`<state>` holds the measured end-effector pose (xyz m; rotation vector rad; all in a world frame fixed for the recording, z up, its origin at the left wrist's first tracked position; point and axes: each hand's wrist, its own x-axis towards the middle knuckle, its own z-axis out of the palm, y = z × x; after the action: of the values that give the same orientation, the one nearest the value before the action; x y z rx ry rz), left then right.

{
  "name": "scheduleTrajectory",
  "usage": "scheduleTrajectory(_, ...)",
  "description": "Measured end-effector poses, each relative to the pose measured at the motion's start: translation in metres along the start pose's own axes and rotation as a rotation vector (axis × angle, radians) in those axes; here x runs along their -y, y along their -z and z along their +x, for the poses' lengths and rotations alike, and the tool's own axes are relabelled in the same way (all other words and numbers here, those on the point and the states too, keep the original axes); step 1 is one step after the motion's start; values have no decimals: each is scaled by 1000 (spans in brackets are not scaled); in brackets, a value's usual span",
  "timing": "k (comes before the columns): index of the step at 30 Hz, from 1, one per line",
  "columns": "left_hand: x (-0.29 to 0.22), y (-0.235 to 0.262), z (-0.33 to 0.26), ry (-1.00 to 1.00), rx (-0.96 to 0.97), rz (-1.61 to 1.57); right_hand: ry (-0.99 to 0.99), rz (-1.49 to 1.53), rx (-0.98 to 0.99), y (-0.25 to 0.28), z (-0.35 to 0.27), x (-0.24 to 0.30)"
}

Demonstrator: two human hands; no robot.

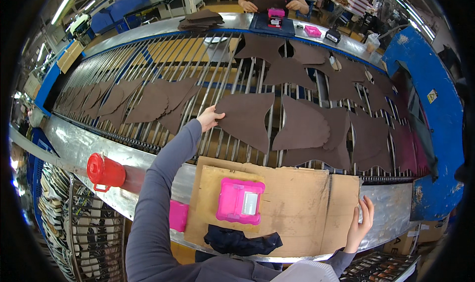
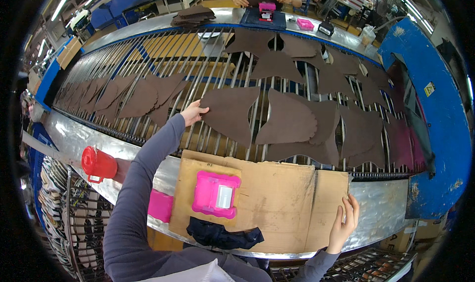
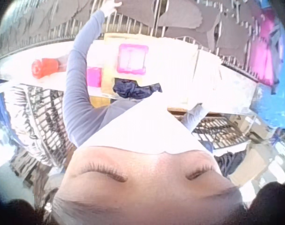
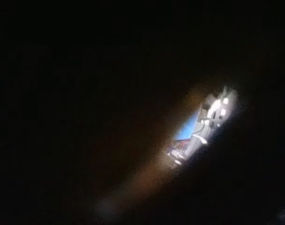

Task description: The person picks up brown material pieces from a conveyor belt, briefly inspects them, and places them onto a cardboard surface. The person repeats this process continuously throughout the clip.

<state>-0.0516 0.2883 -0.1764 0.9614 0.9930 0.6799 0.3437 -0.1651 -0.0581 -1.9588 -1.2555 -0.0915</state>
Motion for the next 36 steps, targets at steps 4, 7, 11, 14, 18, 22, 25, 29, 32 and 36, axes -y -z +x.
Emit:
scheduleTrajectory(4, 3, 4, 14, 17, -10, 16, -55, -31, 2, -3, -8, -9)
scheduleTrajectory(7, 1, -3, 18, 24, -10, 22, -85, -39, -6, -7, -10, -9)
scheduleTrajectory(11, 1, -6, 21, 26, 9, 13, -90, -32, 7, -12, -9, -3)
scheduleTrajectory(14, 0, -7, 22, 35, -15, 81, -92, -36, 22, -14, -9, -2)
scheduleTrajectory(18, 6, -12, 12, -22, -96, 56, -81, -51, 57, -15, -9, -2)
scheduleTrajectory(22, -6, -25, -32, -239, -363, 555, -99, -17, 61, -14, -13, -4)
scheduleTrajectory(25, -14, 5, -54, -231, -788, 514, -85, -37, 33, -15, -19, -13)
scheduleTrajectory(29, -18, 86, -73, -193, -1283, -295, -31, -12, 78, -18, -16, -15)
scheduleTrajectory(32, 4, 142, -70, -92, -987, -553, -17, 14, 89, -21, -15, -10)
scheduleTrajectory(36, 10, 151, -51, 56, -1054, -478, -3, 42, 135, -23, -12, 6)
